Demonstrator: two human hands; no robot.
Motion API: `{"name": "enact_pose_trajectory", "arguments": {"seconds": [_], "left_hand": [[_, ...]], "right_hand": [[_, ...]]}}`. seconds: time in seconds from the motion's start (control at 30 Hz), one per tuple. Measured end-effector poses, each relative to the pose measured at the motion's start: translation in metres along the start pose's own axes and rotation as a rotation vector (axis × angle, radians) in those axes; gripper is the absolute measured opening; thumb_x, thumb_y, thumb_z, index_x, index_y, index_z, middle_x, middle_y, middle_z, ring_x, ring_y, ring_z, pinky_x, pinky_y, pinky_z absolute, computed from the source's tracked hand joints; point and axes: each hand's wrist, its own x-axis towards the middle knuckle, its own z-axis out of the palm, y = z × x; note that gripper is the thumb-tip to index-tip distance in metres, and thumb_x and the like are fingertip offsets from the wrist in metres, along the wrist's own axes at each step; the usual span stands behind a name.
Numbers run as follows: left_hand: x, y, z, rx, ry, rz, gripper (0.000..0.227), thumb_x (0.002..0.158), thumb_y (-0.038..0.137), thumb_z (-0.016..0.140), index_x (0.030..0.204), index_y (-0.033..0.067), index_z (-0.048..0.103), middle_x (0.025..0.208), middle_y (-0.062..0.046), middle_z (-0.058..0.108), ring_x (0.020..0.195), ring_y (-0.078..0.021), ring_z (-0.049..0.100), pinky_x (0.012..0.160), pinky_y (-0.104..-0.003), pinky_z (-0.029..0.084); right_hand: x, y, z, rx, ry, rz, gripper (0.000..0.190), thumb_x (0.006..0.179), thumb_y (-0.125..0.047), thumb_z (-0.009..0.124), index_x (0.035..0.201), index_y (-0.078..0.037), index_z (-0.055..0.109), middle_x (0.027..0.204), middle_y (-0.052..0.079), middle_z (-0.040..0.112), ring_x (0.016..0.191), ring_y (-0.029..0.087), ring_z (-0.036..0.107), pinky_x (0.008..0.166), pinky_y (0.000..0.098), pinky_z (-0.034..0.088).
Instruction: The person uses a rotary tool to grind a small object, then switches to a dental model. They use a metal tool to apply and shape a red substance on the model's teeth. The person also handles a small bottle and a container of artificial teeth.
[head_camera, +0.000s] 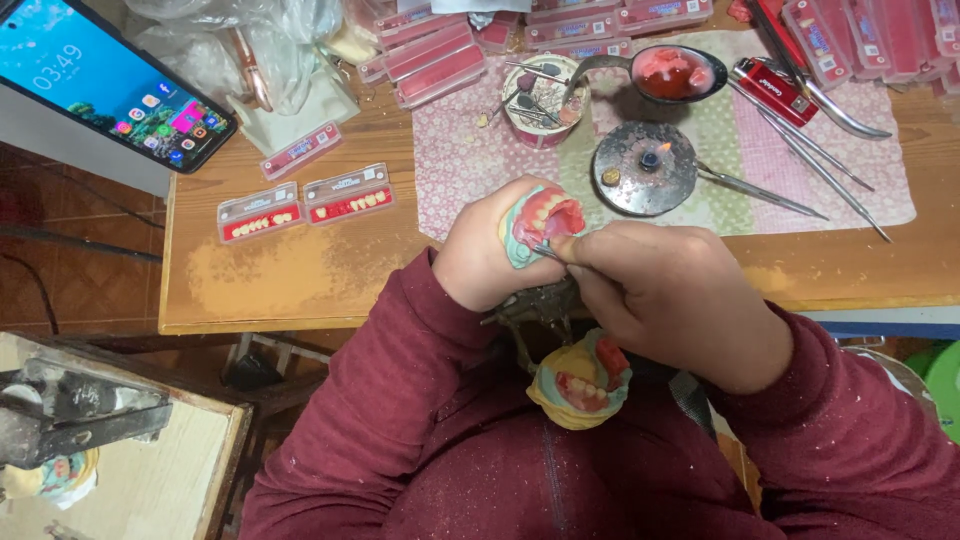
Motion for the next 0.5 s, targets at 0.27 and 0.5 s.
{"name": "enact_pose_trajectory", "arguments": {"seconds": [0.27, 0.5], "left_hand": [[0.001, -0.001, 0.002, -0.045, 0.016, -0.031, 0.051, 0.077, 0.017, 0.089, 0.12, 0.0065, 0.065, 0.106, -0.003, 0.074, 0.097, -0.0087, 0.068, 0.088, -0.029, 0.059], [0.001, 0.005, 0.0, 0.008, 0.03, -0.064, 0.05, 0.075, 0.019, 0.09, 0.119, 0.0078, 0.066, 0.105, -0.003, 0.075, 0.096, -0.0089, 0.07, 0.087, -0.029, 0.059]], "right_hand": [[0.001, -0.001, 0.018, 0.084, 0.109, 0.123, 0.018, 0.087, -0.021, 0.081, 0.088, -0.005, 0.073, 0.076, 0.013, 0.069, 0.064, 0.027, 0.069, 0.057, 0.0361, 0.052], [0.001, 0.005, 0.03, 0.196, 0.157, 0.236, 0.024, 0.087, -0.022, 0.083, 0.083, -0.003, 0.068, 0.071, 0.014, 0.067, 0.059, 0.022, 0.069, 0.055, 0.0332, 0.052]]}}
